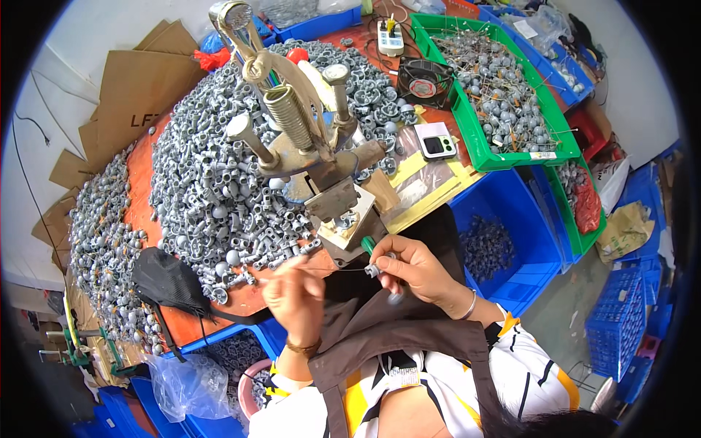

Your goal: Assemble toy wheels and tires using a manual press machine.

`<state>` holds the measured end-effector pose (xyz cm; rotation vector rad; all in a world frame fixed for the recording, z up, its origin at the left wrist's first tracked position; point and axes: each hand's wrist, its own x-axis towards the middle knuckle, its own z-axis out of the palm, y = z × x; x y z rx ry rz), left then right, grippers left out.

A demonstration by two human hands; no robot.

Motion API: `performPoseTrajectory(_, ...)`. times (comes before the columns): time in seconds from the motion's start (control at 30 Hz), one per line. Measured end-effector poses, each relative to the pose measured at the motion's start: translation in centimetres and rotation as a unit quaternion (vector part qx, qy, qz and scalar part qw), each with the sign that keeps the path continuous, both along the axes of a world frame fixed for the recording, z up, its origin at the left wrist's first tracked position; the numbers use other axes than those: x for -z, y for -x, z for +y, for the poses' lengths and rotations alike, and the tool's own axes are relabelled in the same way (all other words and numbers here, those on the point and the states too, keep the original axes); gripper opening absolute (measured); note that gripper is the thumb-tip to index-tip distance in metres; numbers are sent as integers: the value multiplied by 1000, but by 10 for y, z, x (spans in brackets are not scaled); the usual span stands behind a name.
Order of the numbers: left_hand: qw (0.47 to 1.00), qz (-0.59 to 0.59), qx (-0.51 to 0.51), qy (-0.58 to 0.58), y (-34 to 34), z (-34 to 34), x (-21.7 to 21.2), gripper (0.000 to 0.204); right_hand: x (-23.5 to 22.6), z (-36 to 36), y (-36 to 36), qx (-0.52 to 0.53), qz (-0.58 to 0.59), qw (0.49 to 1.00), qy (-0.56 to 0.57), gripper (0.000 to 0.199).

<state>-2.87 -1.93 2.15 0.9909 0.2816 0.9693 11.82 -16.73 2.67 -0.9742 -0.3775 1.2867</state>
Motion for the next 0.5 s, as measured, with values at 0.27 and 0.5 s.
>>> performPoseTrajectory(0.27, 768, 302, -141, -547, -10, -9, -20, 37, 9, 18, -7, 38, -335, 941, -29, 12)
performPoseTrajectory(0.5, 870, 317, -7, -377, -26, -8, 5, 24, 17, 36, -15, 21, -337, 941, -24, 17)
